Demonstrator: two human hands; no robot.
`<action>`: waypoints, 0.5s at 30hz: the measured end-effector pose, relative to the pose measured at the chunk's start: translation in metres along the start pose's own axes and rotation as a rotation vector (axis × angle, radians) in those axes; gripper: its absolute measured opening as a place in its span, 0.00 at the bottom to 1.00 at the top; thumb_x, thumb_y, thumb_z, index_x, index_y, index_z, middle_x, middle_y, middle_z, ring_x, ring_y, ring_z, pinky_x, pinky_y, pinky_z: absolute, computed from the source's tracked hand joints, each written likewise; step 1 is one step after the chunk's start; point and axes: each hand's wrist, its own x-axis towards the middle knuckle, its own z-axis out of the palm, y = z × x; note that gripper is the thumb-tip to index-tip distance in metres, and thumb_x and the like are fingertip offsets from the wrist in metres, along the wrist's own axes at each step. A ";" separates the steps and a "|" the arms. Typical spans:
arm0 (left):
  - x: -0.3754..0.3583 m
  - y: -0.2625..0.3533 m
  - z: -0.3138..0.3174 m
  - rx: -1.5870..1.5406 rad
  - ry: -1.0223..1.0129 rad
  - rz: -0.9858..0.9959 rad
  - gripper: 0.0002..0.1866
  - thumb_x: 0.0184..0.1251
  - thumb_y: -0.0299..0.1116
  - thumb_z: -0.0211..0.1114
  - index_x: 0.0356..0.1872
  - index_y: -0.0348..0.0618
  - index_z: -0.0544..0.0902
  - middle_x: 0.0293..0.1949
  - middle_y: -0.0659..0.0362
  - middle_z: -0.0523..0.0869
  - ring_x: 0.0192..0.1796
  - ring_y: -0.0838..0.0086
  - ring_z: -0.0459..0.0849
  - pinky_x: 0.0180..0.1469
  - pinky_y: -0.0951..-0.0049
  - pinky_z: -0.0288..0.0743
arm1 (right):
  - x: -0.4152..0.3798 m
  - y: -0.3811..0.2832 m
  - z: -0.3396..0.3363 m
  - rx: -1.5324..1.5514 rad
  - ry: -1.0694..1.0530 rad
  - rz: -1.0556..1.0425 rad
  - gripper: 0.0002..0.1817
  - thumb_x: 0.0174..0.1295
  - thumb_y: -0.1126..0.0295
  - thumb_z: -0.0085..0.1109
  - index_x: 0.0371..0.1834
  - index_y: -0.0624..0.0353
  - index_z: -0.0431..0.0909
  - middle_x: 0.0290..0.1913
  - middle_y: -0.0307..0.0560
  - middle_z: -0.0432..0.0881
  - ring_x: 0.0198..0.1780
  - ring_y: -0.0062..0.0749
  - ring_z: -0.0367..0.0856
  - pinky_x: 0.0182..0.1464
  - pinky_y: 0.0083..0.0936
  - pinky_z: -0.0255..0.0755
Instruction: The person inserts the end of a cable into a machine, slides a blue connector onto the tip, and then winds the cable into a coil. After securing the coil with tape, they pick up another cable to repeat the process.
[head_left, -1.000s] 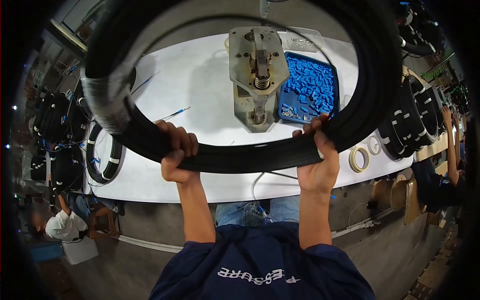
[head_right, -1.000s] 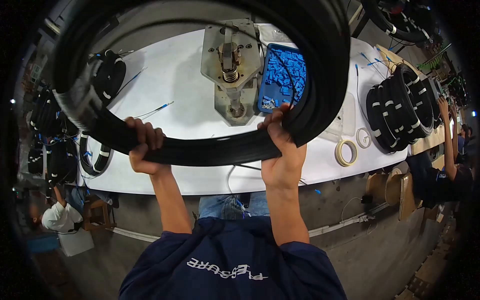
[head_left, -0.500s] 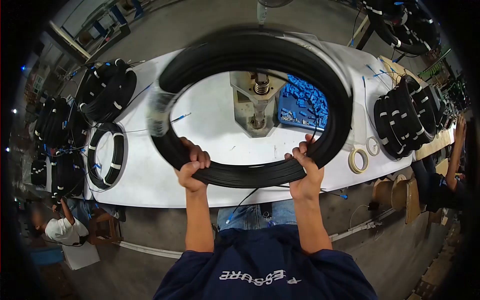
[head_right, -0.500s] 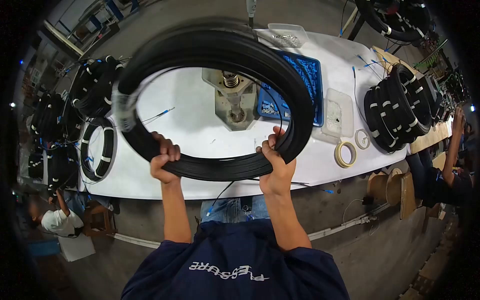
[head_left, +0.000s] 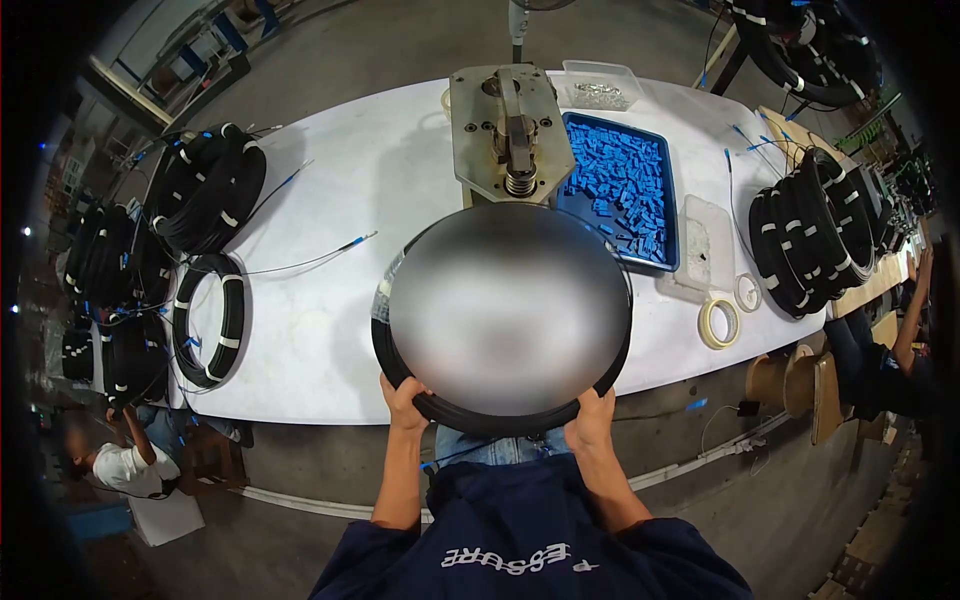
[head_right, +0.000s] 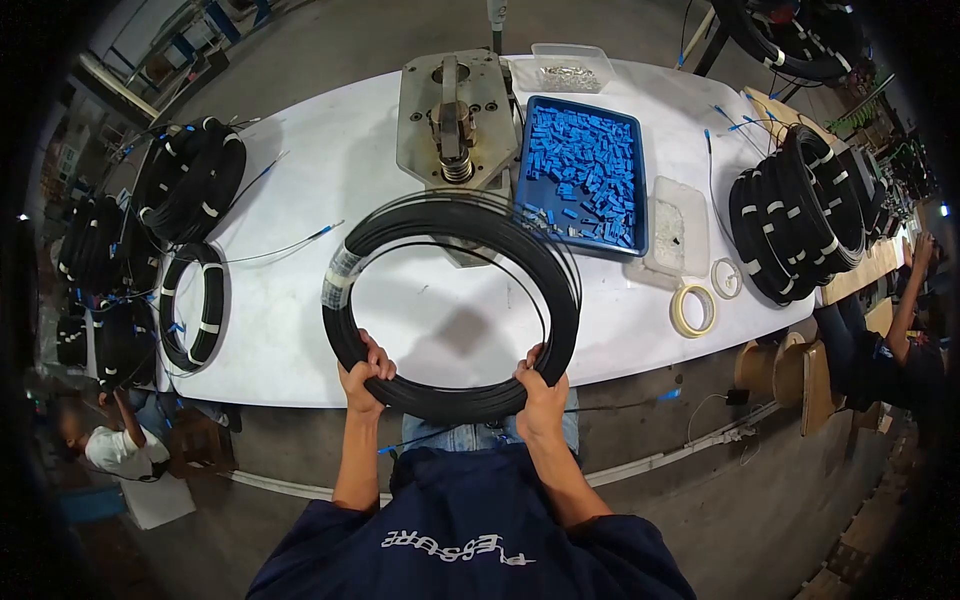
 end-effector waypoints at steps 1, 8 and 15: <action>-0.005 -0.003 -0.004 -0.006 0.012 -0.012 0.24 0.43 0.21 0.54 0.48 0.37 0.73 0.27 0.60 0.72 0.24 0.74 0.73 0.29 0.69 0.72 | -0.002 0.003 -0.006 -0.033 0.005 0.013 0.17 0.54 0.82 0.58 0.47 0.56 0.71 0.38 0.34 0.73 0.39 0.23 0.75 0.45 0.26 0.72; -0.039 -0.006 -0.013 0.315 0.203 -0.190 0.19 0.48 0.24 0.56 0.45 0.34 0.74 0.27 0.60 0.74 0.25 0.72 0.75 0.32 0.69 0.74 | -0.024 0.009 -0.021 -0.149 0.119 0.120 0.13 0.55 0.80 0.60 0.42 0.56 0.72 0.36 0.37 0.74 0.36 0.25 0.77 0.42 0.28 0.75; -0.034 0.024 -0.014 1.035 -0.012 -0.388 0.17 0.62 0.40 0.62 0.32 0.31 0.81 0.22 0.53 0.84 0.27 0.65 0.86 0.33 0.67 0.79 | -0.026 0.009 -0.039 -0.163 0.241 0.378 0.05 0.59 0.75 0.61 0.37 0.54 0.76 0.35 0.38 0.78 0.38 0.26 0.79 0.41 0.30 0.77</action>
